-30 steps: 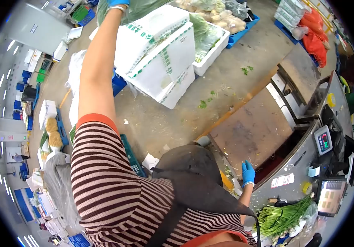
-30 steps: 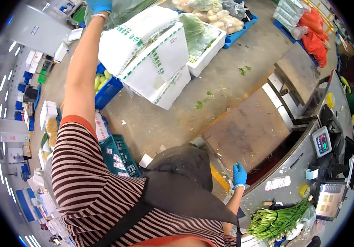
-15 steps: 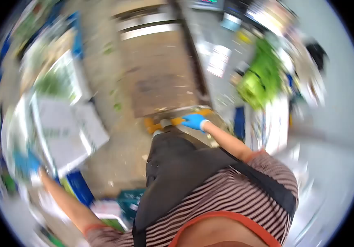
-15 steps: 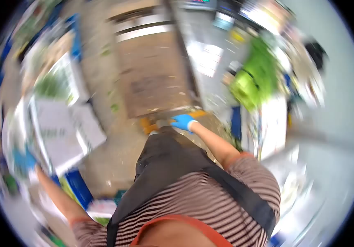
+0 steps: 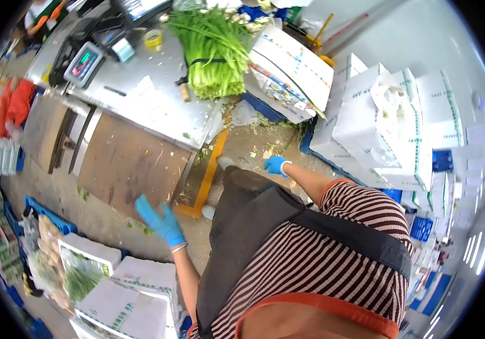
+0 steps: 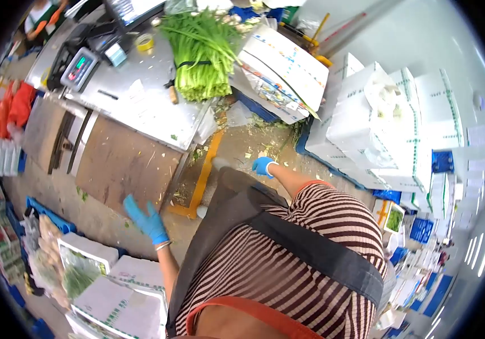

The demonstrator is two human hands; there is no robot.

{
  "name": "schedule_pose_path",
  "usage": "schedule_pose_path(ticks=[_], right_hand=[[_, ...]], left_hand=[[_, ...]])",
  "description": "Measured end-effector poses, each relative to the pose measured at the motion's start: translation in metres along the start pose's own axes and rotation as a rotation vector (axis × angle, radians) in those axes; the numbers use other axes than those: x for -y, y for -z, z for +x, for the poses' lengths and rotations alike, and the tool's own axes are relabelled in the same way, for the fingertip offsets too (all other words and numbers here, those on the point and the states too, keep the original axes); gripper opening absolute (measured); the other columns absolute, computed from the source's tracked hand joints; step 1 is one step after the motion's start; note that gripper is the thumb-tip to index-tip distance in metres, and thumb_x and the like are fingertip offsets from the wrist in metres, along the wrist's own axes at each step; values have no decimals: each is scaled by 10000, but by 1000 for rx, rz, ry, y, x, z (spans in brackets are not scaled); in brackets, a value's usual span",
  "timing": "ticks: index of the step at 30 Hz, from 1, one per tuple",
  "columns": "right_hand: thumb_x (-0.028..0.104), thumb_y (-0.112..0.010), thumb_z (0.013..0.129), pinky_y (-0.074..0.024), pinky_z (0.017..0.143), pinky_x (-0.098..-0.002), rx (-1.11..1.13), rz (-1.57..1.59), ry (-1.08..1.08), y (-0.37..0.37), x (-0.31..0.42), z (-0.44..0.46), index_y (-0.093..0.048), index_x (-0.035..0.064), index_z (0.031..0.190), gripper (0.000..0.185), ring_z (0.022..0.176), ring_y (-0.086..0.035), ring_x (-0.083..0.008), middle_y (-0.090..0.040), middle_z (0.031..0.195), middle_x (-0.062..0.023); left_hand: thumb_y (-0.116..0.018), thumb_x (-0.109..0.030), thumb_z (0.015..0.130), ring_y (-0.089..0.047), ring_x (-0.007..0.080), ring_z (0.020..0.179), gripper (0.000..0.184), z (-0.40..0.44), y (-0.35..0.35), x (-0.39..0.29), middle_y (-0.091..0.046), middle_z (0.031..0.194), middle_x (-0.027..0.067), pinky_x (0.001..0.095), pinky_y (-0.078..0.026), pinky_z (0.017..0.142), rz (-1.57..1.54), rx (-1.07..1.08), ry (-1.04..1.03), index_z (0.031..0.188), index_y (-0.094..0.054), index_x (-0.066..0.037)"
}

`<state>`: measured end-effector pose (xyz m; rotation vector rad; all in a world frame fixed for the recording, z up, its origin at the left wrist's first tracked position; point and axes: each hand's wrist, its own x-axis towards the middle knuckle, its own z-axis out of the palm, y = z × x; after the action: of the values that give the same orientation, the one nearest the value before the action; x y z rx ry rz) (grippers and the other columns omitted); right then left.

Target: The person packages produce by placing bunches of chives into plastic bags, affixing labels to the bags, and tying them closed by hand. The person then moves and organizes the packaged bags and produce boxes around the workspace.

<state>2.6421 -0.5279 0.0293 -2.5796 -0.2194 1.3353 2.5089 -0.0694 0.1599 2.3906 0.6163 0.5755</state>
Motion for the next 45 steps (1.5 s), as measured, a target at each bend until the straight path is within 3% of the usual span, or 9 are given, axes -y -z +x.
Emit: schedule_pose_path(ticks=[14,16,18,22,30,36,38,40,45], right_hand=[[357,-606,911,-501,631,-322,-587,1081,-186,297,-277,204,-705,-5,905,375,631,-595,-152,-686,775,-112],[232,-586,904,-503,674,-280,-811,712,7,336,-333,272,-666,-2,1047,285,724,-608,-156,-679,875,-87],[113,-527,894,-514,653,-285,-586,1408,18,426,-330,271,-656,12,1077,245,734,-612,-154,-677,920,-92],[258,-547,922,-515,675,-310,-786,1067,108,530,-356,351,-666,70,1085,276,674,-649,-174,-690,873,-106],[338,-531,906,-492,857,-427,-1095,473,316,674,-415,560,-523,163,1323,452,974,-613,-380,-620,1149,-198],[266,-572,874,-456,936,-430,-788,193,181,718,-452,750,-561,35,1247,439,1121,-554,-390,-571,1245,-227],[298,-640,837,-496,851,-435,-782,-565,249,731,-440,715,-659,103,1056,294,1001,-612,-376,-646,1100,-188],[305,-640,831,-499,832,-433,-809,191,3,741,-413,673,-658,128,1061,290,987,-621,-359,-655,1083,-162],[261,-577,883,-487,843,-445,-595,-122,217,752,-379,526,-662,75,1050,263,973,-621,-367,-658,1069,-178]], left_hand=[[-637,-108,810,-477,374,1216,449,169,-407,-455,-539,1277,159,445,-398,994,-218,827,-808,1247,-549,-54],[-617,-163,829,-443,351,1264,424,199,-492,-482,-527,1303,143,457,-363,1025,-83,904,-962,1239,-557,-74],[-586,-200,853,-376,323,1327,407,240,-571,-496,-498,1343,125,486,-323,1055,209,912,-1169,1245,-556,-91],[-633,-316,819,-238,290,1409,523,324,-691,-506,-372,1470,100,528,-207,1120,711,747,-1331,1298,-540,-127],[-556,-261,834,-255,267,1410,470,355,-733,-506,-352,1493,71,582,-195,1114,635,855,-1298,1276,-563,-102],[-535,-166,779,-455,224,1230,353,364,-726,-519,-530,1299,63,499,-311,1080,536,740,-1279,1111,-635,-101],[-532,-158,782,-465,207,1210,350,366,-724,-518,-543,1262,57,480,-324,1076,511,747,-1271,1110,-631,-88],[-533,-159,782,-463,209,1215,358,366,-727,-513,-546,1255,66,471,-319,1085,538,771,-1303,1116,-628,-74],[-535,-161,782,-467,211,1217,372,364,-728,-508,-559,1239,79,476,-304,1101,529,779,-1278,1128,-628,-61]])
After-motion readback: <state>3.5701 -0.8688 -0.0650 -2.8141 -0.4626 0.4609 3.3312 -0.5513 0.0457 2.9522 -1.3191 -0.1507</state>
